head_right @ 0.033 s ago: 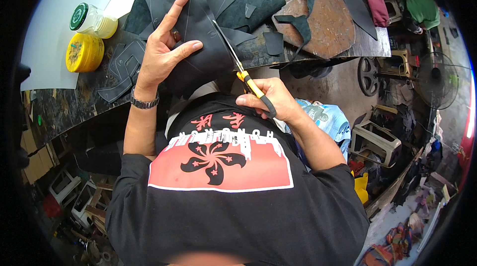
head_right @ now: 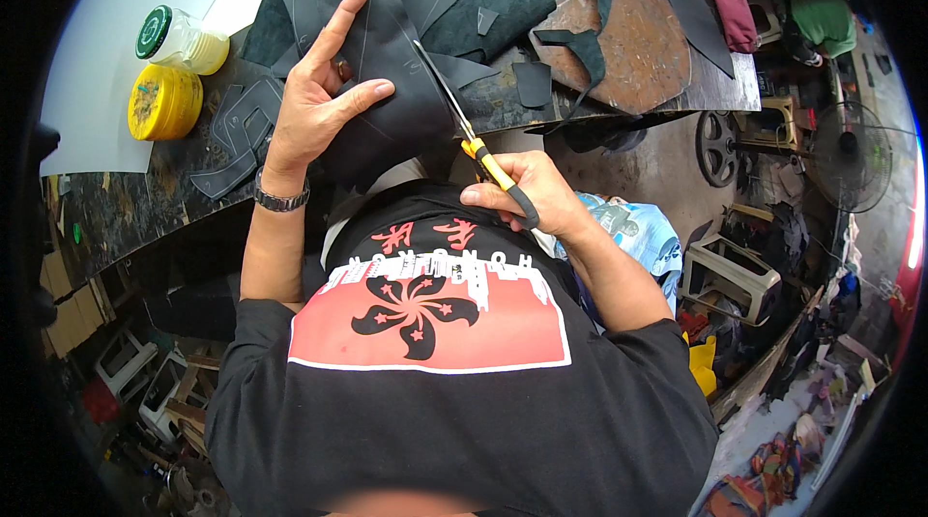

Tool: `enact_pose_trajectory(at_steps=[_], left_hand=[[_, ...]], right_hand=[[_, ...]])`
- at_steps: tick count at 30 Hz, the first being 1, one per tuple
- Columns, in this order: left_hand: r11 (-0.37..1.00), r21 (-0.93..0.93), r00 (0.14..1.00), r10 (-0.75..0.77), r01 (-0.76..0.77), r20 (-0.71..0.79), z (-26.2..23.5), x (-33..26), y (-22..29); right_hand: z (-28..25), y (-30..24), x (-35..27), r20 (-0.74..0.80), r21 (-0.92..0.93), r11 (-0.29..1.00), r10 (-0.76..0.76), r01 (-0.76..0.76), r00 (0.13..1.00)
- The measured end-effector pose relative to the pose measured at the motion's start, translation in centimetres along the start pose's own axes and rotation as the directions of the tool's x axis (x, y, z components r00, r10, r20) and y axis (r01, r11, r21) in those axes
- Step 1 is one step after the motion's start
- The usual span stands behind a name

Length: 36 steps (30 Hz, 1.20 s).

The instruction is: The person uses shears to cut a black leather sheet along pre-drawn outlines. They repeatedly reposition the sheet, cut along the lines, and separate the cut pieces, placing them on the work surface.

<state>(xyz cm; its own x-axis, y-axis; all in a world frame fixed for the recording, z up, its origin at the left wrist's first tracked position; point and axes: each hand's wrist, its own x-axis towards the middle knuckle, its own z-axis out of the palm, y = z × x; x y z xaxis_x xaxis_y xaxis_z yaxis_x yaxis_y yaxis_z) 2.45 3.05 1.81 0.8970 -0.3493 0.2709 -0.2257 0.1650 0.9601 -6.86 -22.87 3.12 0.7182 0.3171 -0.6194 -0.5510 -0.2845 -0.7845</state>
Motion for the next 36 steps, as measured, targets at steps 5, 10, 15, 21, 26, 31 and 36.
enact_pose_trajectory(at_steps=[5, 10, 15, 21, 26, 31, 36], left_hand=[[0.998, -0.066, 1.0, -0.021, 0.022, 0.016, 0.0, -0.1, 0.1], [1.0, -0.029, 0.997, -0.008, 0.01, 0.08, 0.3, 0.2, -0.2], [1.0, -0.026, 0.998, 0.001, 0.001, 0.066, 0.1, 0.0, -0.2], [0.996, 0.089, 0.998, -0.035, 0.03, 0.047, 0.0, 0.0, -0.2], [0.994, 0.086, 0.995, -0.054, 0.061, -0.08, 0.2, 0.2, -0.1], [0.989, 0.145, 0.998, -0.012, 0.02, -0.054, 0.9, -0.1, 0.2], [0.989, 0.141, 0.997, -0.022, 0.033, -0.08, 0.8, -0.2, 0.5]], right_hand=[[-0.6, -0.8, 0.4, 0.075, 0.054, 0.998, 0.016, -0.02, 0.997], [-0.6, -1.3, 1.9, 0.079, 0.094, 0.993, -0.075, 0.068, 0.994], [0.1, -1.0, 1.5, 0.053, 0.095, 0.993, -0.068, 0.062, 0.996], [0.7, -0.9, 1.2, -0.013, 0.011, 0.999, -0.036, 0.037, 0.999], [0.4, -1.4, 1.3, 0.045, 0.039, 0.999, -0.019, 0.017, 0.999], [0.1, -1.8, 2.4, 0.061, 0.049, 0.995, -0.085, 0.082, 0.995], [0.4, -1.5, 2.6, 0.046, 0.051, 0.993, -0.108, 0.105, 0.993]])
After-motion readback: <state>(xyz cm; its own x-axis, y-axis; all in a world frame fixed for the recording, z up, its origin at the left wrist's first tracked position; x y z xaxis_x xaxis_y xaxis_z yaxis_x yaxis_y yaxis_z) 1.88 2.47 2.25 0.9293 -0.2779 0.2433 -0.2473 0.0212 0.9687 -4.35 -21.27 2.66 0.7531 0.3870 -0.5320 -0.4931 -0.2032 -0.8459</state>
